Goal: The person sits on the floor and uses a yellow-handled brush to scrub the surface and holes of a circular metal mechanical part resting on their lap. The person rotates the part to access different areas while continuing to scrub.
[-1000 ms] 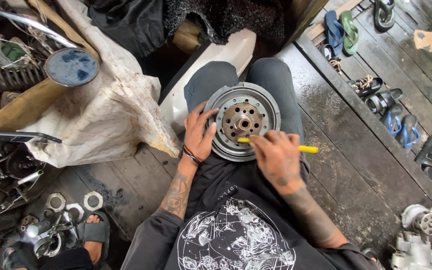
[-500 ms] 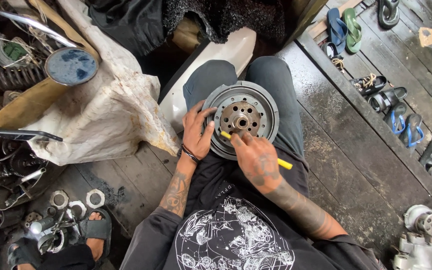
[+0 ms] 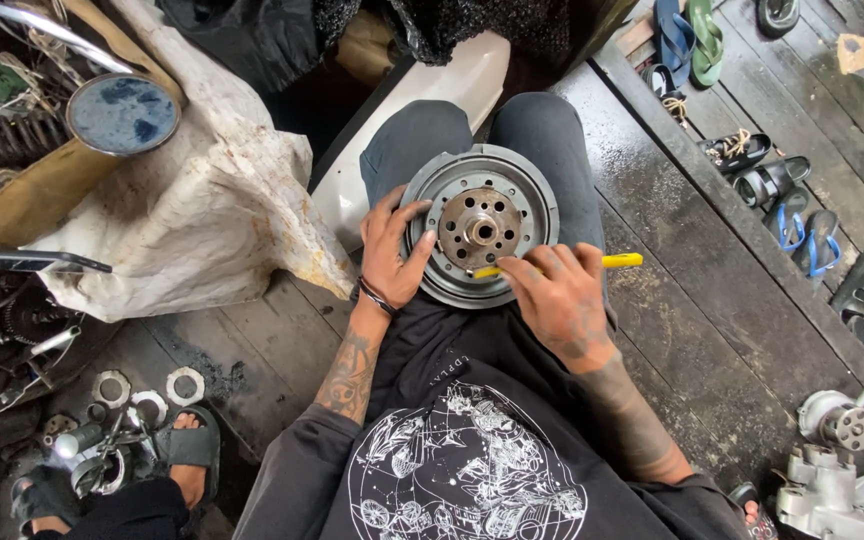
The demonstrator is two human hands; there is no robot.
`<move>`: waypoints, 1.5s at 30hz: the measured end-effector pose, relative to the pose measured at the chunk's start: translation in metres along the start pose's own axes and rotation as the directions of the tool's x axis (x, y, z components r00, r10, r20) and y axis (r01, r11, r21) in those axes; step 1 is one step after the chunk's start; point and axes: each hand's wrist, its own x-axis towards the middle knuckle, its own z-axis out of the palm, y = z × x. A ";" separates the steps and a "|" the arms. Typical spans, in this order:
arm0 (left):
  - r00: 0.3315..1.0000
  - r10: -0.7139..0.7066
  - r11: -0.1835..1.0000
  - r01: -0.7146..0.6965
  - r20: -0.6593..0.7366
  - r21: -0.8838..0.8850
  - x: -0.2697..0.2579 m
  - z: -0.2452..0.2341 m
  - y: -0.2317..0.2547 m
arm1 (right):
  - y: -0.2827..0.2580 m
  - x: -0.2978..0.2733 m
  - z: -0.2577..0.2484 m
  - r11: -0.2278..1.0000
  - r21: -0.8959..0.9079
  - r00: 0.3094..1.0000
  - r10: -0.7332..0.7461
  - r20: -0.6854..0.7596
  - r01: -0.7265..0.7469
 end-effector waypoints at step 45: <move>0.989 0.117 0.969 -0.094 -0.089 0.228 0.001 0.008 0.003 | 0.034 -0.014 0.046 0.985 0.086 0.972 0.164 -0.170 -0.151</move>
